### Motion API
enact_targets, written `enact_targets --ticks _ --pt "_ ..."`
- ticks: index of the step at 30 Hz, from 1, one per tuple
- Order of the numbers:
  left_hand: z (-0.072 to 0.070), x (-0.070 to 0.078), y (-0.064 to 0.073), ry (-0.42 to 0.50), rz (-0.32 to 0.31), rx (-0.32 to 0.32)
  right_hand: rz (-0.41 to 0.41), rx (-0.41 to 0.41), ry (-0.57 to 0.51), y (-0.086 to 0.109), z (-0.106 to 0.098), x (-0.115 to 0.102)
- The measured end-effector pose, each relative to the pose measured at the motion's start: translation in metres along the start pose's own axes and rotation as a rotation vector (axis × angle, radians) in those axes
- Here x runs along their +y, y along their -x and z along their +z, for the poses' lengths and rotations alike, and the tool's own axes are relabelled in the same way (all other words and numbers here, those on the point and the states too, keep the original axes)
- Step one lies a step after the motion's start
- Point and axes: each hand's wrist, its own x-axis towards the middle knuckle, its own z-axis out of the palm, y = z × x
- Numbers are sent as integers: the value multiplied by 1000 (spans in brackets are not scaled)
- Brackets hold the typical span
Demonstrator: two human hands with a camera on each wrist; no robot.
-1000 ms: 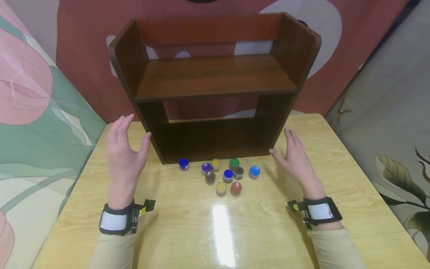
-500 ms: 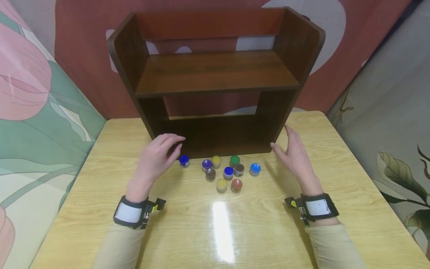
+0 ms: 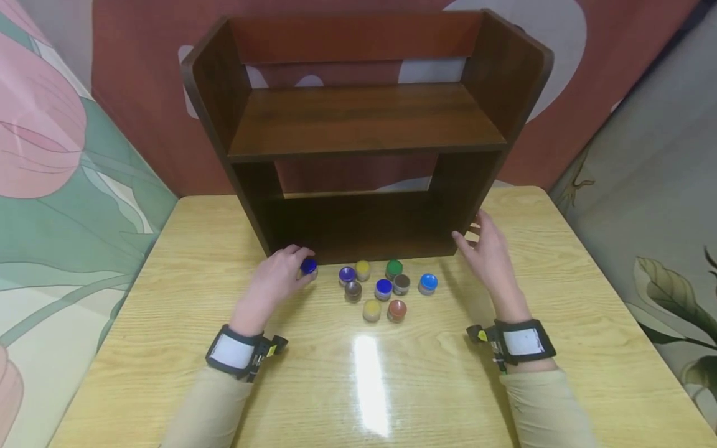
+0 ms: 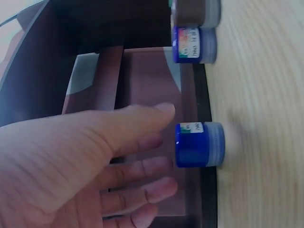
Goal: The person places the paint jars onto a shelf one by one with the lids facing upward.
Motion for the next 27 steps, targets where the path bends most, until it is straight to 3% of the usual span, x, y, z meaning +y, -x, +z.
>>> enact_targets --ticks 12,27 --pt "19 1 -3 -6 -16 -41 27 31 -57 -5 -1 7" --pt "24 -1 -4 37 13 47 7 85 -32 -11 5 12"
